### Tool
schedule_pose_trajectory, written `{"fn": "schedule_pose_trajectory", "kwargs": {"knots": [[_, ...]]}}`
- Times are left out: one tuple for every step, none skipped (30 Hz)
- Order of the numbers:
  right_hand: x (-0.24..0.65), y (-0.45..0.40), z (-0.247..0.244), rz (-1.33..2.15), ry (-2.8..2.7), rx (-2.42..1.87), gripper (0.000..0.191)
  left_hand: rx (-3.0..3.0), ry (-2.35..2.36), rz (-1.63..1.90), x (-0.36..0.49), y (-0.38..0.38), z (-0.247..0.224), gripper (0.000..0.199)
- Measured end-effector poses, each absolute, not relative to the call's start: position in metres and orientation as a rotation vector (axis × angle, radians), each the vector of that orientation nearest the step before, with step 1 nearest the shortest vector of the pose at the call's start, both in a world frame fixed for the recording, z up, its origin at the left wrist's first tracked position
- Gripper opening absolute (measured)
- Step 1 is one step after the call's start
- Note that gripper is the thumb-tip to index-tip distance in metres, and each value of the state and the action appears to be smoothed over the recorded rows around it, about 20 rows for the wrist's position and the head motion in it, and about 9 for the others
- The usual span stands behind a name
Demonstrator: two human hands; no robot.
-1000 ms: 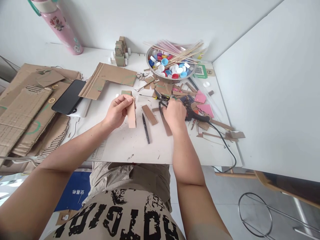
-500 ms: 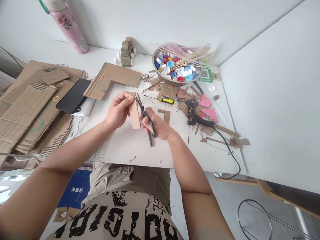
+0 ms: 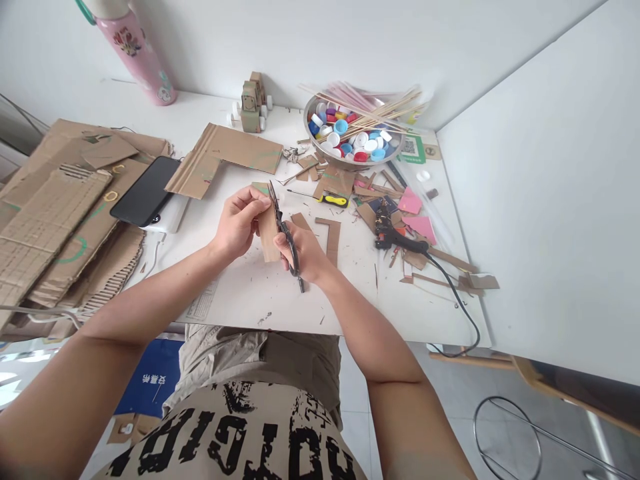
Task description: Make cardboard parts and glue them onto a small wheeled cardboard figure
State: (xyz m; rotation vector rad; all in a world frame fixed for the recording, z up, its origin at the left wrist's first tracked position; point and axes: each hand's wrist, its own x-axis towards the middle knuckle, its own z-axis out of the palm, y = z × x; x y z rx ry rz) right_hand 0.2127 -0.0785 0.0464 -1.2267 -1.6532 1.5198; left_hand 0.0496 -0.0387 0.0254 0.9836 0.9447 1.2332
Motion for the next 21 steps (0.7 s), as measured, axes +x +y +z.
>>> {"fn": "schedule_pose_trajectory", "kwargs": {"knots": [[0.212, -0.079, 0.046, 1.511, -1.646, -1.236, 0.091, 0.985, 0.943, 1.236, 0.05, -0.039, 0.026, 0.038], [0.211, -0.079, 0.045, 1.502, -1.64, -1.249, 0.091, 0.987, 0.941, 1.238, 0.05, -0.039, 0.026, 0.037], [0.21, -0.079, 0.045, 1.496, -1.636, -1.264, 0.091, 0.99, 0.936, 1.237, 0.05, -0.039, 0.027, 0.037], [0.209, -0.079, 0.045, 1.492, -1.632, -1.281, 0.09, 0.994, 0.927, 1.235, 0.049, -0.039, 0.027, 0.036], [0.208, -0.079, 0.045, 1.487, -1.622, -1.297, 0.09, 0.998, 0.914, 1.233, 0.049, -0.039, 0.027, 0.036], [0.208, -0.079, 0.045, 1.476, -1.605, -1.312, 0.09, 1.003, 0.9, 1.233, 0.049, -0.038, 0.027, 0.036], [0.208, -0.079, 0.046, 1.463, -1.592, -1.322, 0.09, 1.006, 0.89, 1.233, 0.049, -0.038, 0.027, 0.036], [0.208, -0.079, 0.046, 1.442, -1.584, -1.328, 0.09, 1.008, 0.886, 1.233, 0.049, -0.038, 0.026, 0.037], [0.209, -0.079, 0.046, 1.413, -1.581, -1.332, 0.09, 1.009, 0.889, 1.233, 0.048, -0.037, 0.025, 0.038], [0.211, -0.078, 0.046, 1.376, -1.581, -1.339, 0.09, 1.01, 0.896, 1.233, 0.048, -0.037, 0.024, 0.04], [0.214, -0.076, 0.045, 1.335, -1.579, -1.357, 0.089, 1.011, 0.903, 1.233, 0.048, -0.036, 0.024, 0.041], [0.218, -0.073, 0.045, 1.29, -1.573, -1.39, 0.089, 1.012, 0.907, 1.236, 0.047, -0.035, 0.023, 0.041], [0.223, -0.07, 0.045, 1.229, -1.568, -1.442, 0.087, 1.015, 0.906, 1.24, 0.047, -0.035, 0.022, 0.042], [0.229, -0.065, 0.044, 1.148, -1.57, -1.513, 0.085, 1.018, 0.902, 1.244, 0.046, -0.034, 0.021, 0.041], [0.236, -0.06, 0.043, 1.044, -1.584, -1.598, 0.081, 1.02, 0.895, 1.247, 0.046, -0.034, 0.021, 0.041], [0.244, -0.055, 0.041, 0.887, -1.614, -1.692, 0.075, 1.021, 0.888, 1.248, 0.045, -0.034, 0.02, 0.041], [0.252, -0.05, 0.038, 0.707, -1.649, -1.778, 0.068, 1.021, 0.879, 1.247, 0.045, -0.033, 0.02, 0.04], [0.262, -0.044, 0.034, 0.572, -1.668, -1.859, 0.059, 1.02, 0.869, 1.244, 0.044, -0.033, 0.02, 0.04], [0.272, -0.039, 0.029, 0.474, -1.669, -1.945, 0.05, 1.02, 0.86, 1.24, 0.044, -0.033, 0.02, 0.04], [0.282, -0.035, 0.024, 0.41, -1.664, -2.013, 0.041, 1.019, 0.854, 1.236, 0.044, -0.032, 0.02, 0.039], [0.291, -0.031, 0.017, 0.36, -1.657, -2.041, 0.033, 1.018, 0.853, 1.232, 0.044, -0.032, 0.02, 0.038]]}}
